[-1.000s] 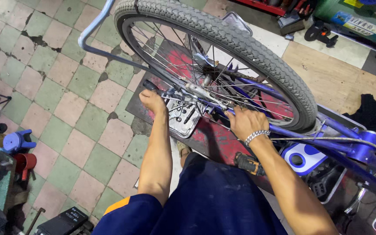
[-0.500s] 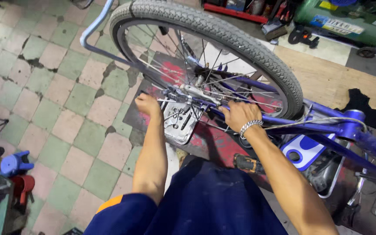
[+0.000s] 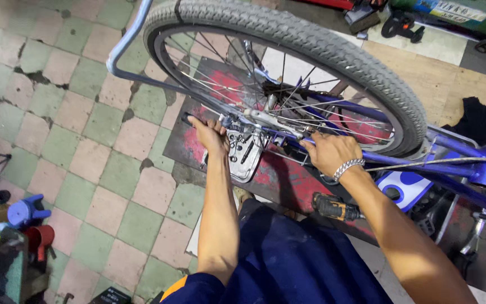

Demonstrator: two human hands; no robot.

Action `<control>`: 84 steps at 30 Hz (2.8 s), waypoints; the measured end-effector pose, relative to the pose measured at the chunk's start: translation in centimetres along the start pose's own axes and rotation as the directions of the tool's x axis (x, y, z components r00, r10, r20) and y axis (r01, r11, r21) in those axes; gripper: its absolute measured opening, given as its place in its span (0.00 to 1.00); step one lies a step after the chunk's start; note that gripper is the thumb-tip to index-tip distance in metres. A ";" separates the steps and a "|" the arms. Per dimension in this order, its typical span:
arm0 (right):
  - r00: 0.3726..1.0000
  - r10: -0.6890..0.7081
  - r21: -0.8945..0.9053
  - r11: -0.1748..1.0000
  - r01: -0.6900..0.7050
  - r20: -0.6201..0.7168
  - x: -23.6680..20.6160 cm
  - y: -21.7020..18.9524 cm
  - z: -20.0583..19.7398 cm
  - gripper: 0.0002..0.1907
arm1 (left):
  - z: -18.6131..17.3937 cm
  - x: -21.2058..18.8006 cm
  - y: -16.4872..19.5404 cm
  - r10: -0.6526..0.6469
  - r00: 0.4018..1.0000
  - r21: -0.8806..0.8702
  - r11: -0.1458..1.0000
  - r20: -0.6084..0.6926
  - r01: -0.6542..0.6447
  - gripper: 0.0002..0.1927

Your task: The person is repairing the rear wheel hub of a bicycle that is mounted upside down on a workbench. They use various hand tools, including wrenches and a power drill, to adjust and tighten components on the wheel's axle and brake assembly.

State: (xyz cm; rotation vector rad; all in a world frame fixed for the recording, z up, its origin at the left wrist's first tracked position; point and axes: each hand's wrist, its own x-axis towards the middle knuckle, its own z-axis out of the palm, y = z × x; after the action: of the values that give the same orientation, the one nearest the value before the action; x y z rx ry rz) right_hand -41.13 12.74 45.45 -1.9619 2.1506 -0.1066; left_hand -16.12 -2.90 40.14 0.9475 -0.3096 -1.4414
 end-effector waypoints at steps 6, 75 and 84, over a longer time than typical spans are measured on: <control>0.991 0.100 -0.087 0.992 -0.092 0.090 -0.1 -0.3 -0.2 0.26 | -2.2 -2.0 -3.5 -0.036 0.999 -0.190 0.981 -0.032 0.029 0.28; 0.997 -0.015 -0.073 0.997 0.009 -0.079 0.0 0.0 0.4 0.25 | -4.5 -17.7 -16.0 -0.468 0.867 0.263 0.870 0.171 0.418 0.11; 0.998 0.041 -0.058 0.998 -0.038 0.050 0.3 -0.3 -0.1 0.27 | 1.9 -21.7 -8.2 -0.365 0.913 0.256 0.914 0.182 0.314 0.10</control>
State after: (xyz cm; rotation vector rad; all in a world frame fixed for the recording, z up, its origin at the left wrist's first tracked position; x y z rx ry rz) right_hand -40.93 12.39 45.58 -1.9292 2.1819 0.0110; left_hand -26.76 17.60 43.16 1.0548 -0.5003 -1.8744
